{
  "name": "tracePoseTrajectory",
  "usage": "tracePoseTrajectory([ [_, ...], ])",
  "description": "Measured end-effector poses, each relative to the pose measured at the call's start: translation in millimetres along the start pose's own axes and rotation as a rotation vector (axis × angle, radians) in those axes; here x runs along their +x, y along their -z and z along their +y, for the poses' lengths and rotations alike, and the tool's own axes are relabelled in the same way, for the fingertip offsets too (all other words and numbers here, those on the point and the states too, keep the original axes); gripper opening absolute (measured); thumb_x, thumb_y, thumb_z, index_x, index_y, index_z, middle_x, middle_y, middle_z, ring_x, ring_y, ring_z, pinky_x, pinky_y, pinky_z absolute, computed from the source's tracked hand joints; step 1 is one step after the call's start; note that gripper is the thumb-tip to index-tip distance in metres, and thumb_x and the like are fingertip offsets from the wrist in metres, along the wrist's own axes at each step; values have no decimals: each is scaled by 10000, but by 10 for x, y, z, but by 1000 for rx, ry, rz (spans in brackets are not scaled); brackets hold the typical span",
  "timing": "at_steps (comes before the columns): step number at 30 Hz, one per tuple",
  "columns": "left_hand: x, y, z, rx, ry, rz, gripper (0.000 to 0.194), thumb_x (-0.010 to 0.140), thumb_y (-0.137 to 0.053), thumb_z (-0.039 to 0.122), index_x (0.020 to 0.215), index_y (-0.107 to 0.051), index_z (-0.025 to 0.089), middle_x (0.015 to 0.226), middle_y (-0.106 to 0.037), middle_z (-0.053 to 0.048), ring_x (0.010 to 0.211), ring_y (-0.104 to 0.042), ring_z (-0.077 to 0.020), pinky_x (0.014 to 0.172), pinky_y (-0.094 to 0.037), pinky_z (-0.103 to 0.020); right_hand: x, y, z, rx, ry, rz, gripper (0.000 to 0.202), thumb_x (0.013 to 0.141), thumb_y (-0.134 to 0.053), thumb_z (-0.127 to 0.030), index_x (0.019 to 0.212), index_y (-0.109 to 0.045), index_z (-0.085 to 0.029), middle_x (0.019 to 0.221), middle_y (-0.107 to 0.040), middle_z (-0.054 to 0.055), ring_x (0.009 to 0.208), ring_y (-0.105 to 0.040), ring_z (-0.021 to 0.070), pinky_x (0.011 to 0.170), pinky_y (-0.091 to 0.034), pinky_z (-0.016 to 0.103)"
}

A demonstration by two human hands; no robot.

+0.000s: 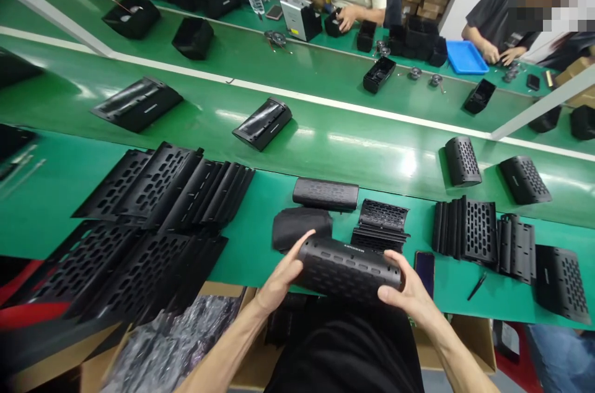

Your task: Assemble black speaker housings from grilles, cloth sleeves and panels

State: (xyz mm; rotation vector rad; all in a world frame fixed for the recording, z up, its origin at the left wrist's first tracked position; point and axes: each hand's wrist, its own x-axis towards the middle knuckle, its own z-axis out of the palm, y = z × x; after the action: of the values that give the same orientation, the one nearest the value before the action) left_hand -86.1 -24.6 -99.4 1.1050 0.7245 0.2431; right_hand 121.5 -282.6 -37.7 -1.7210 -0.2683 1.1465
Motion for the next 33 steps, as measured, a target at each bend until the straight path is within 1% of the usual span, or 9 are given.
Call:
tracePoseTrajectory([
  [3,239,54,-45,198,-29,253,688,863,-538,725,1274,-661,187,1171,-748,-130,1021,-709,-295,837,-563,-385,489,59,-210,220,76,92,790,587,-942,-568,1272,-675,-278,1324,-693,108,1192,-655,345,1021,-519,474],
  [6,480,62,-197,497,-19,494,398,882,-569,587,920,-666,202,850,-723,-61,791,-665,-227,746,-513,-340,1332,156,-516,466,128,269,610,589,-946,-494,1081,-707,-224,1068,-746,80,938,-693,258,776,-591,385],
  [10,715,12,-409,707,-1,588,207,876,-620,390,746,-627,229,722,-664,-29,775,-599,-228,788,-436,-357,2479,272,-895,543,66,515,331,769,-819,-444,945,-643,-225,782,-656,-5,701,-606,162,551,-524,261],
  [14,874,-59,-536,878,-23,610,192,868,-686,335,717,-621,235,715,-660,-32,851,-576,-253,870,-384,-389,3020,412,-1030,495,-15,652,287,848,-745,-425,997,-594,-232,886,-646,1,752,-599,150,583,-533,256],
  [21,883,-30,-556,981,-162,530,217,946,-605,281,739,-641,228,749,-671,-44,835,-561,-240,849,-364,-380,2484,461,-1001,269,56,798,439,749,-818,-371,1113,-622,-225,1094,-631,49,821,-587,158,615,-549,274],
  [23,787,-7,-532,974,-213,513,229,960,-589,297,750,-647,225,726,-656,-36,804,-556,-230,829,-371,-371,2066,168,-828,181,150,699,354,685,-862,-386,931,-674,-215,944,-647,20,801,-577,156,645,-533,254],
  [26,597,-30,-515,937,-287,459,250,969,-578,324,751,-648,223,706,-646,-24,766,-561,-213,818,-396,-359,1462,-561,-380,-72,198,131,352,744,-799,-530,863,-728,-206,818,-700,47,752,-618,194,656,-541,302],
  [30,376,-209,-557,850,-352,317,261,967,-573,341,748,-660,231,715,-660,-36,761,-584,-214,793,-444,-350,1122,-1353,210,-59,147,66,448,735,-756,-617,926,-758,-212,854,-771,75,776,-702,245,725,-575,363],
  [33,303,-416,-627,774,-368,185,187,938,-609,332,802,-699,242,733,-676,-42,786,-613,-226,797,-484,-355,1099,-1284,454,-99,154,153,390,798,-694,-604,779,-755,-219,779,-761,59,736,-692,243,735,-556,366],
])
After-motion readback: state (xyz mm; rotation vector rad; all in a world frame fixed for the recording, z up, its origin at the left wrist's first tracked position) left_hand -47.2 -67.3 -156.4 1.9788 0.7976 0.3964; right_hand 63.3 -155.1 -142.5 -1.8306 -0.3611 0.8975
